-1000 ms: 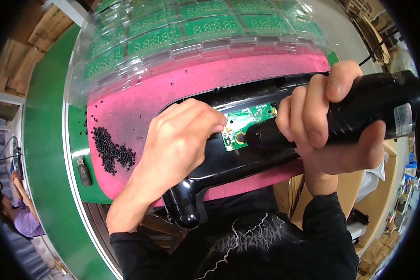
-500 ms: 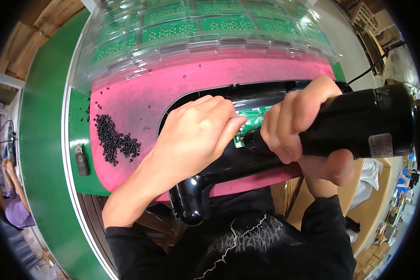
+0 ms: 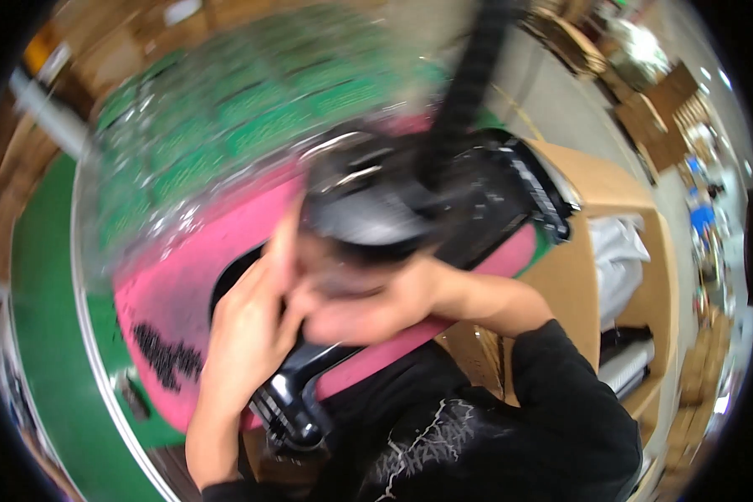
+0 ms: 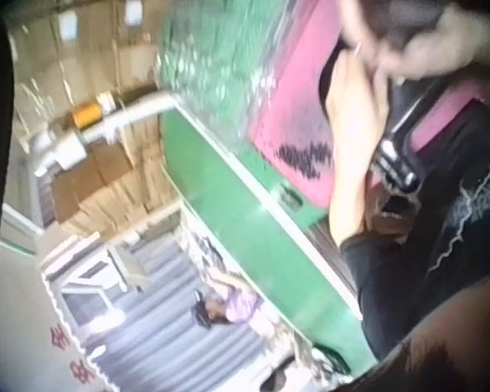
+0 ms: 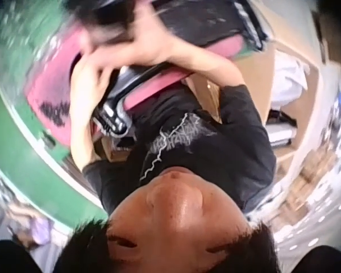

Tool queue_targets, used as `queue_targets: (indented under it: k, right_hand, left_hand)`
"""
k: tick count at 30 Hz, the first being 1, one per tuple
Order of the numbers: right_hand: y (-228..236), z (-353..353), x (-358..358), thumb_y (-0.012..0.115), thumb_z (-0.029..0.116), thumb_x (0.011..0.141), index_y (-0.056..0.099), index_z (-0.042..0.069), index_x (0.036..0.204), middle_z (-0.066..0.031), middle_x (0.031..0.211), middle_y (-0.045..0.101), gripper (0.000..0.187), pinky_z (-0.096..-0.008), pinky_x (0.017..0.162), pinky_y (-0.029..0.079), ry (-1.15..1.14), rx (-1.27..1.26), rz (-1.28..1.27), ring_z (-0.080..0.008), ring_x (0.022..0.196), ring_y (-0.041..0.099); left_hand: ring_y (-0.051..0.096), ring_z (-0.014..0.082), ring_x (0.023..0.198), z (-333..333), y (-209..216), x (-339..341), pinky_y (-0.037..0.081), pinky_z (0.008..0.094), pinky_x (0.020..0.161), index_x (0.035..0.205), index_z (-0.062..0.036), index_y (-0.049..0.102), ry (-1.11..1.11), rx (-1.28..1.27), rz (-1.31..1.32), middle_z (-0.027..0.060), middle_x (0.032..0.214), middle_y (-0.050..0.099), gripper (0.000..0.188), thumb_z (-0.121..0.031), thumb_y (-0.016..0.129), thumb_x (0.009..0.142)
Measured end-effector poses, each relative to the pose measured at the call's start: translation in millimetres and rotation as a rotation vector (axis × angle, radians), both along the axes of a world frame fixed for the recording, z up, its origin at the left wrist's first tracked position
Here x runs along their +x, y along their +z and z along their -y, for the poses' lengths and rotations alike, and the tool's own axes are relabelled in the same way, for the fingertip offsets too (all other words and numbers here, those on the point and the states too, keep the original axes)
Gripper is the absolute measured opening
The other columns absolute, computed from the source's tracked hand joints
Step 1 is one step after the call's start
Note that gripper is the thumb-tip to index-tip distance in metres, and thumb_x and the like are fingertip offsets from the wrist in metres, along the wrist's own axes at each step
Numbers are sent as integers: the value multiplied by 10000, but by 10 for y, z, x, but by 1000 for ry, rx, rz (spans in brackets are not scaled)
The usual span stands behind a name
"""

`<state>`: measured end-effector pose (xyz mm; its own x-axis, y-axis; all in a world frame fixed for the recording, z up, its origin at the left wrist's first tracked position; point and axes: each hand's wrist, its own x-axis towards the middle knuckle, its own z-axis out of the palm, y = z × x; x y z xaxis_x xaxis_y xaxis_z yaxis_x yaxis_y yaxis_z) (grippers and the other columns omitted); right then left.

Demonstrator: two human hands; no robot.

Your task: Assembling circuit boards into plastic housings using an electric screwdriver.

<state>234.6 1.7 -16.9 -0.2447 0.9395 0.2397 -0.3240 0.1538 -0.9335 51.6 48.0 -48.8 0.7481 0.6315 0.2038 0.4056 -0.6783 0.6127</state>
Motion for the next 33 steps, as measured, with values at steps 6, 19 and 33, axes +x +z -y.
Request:
queue_targets:
  k: [6, 19, 33]
  right_hand:
    - [-5, 17, -166, 789, 243, 743, 589, 14, 969, 56, 766, 486, 379, -240, 645, 398, -224, 230, -129, -52, 740, 453]
    - [238, 190, -76, 774, 262, 722, 545, 38, 824, 30, 719, 516, 337, -237, 575, 395, -421, 318, -426, -60, 657, 481]
    - [103, 414, 97, 688, 377, 838, 483, 8, 1143, -50, 752, 589, 521, -269, 596, 455, -147, 274, -499, -107, 615, 550]
  left_hand:
    - [594, 394, 1097, 48, -215, -201, 460, 433, 937, 1175, 68, 576, -30, -90, -34, 258, 1160, 605, 402, -99, 719, 839]
    - [598, 352, 768, -3, -98, -174, 485, 408, 710, 948, 46, 682, -152, 135, 49, 207, 840, 649, 110, -33, 611, 921]
    - [594, 300, 711, -8, 14, 0, 485, 370, 667, 825, 24, 614, -383, -184, 166, 126, 775, 605, 65, -4, 672, 816]
